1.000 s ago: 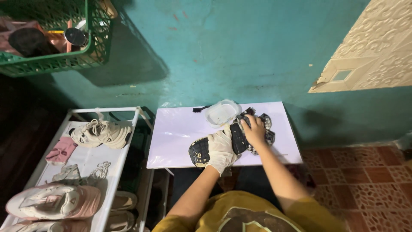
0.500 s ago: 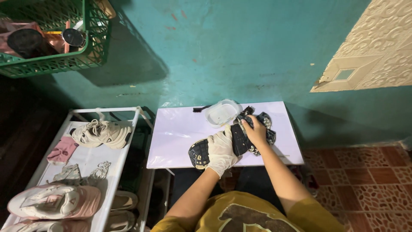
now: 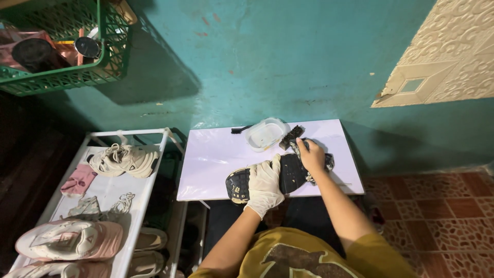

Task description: A person wearing gloves cleans the sole and sides of a sneaker using a cloth and cleaning liquid.

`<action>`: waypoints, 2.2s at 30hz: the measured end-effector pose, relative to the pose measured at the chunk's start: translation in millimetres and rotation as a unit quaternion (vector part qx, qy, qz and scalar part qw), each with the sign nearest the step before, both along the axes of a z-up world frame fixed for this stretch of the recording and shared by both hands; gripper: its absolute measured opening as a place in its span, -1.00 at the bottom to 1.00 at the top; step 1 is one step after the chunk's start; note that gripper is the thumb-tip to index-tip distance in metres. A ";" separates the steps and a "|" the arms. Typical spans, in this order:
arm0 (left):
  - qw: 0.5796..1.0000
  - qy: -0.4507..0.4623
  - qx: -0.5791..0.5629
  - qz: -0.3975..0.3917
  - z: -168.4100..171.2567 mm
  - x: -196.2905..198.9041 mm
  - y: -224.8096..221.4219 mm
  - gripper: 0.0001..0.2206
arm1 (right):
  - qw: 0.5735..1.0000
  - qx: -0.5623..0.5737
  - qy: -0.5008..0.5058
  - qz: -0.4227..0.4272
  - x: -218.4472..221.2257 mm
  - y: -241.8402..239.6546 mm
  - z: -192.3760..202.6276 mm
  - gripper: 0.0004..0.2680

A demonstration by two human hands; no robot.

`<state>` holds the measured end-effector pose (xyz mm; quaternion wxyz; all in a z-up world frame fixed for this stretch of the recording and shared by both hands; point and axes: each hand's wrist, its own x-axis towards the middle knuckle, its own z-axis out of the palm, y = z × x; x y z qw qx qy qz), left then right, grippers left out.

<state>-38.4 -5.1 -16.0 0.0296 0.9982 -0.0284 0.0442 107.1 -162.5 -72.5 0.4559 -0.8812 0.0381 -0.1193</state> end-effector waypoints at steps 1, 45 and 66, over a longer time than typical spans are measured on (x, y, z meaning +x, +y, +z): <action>1.000 -0.010 0.002 -0.008 -3.9 -0.3 1.0 0.12 | 1.000 -0.011 -0.008 -0.002 -0.8 -1.4 -0.7 -0.66; 0.999 0.015 0.021 -0.022 -20.5 15.4 4.4 0.15 | 1.000 -0.015 0.009 -0.012 -10.2 -8.3 -1.1 -0.67; 0.923 0.349 -0.160 -0.040 81.0 67.5 44.3 0.06 | 0.972 0.170 -0.100 -0.127 50.8 -110.5 -46.7 -0.68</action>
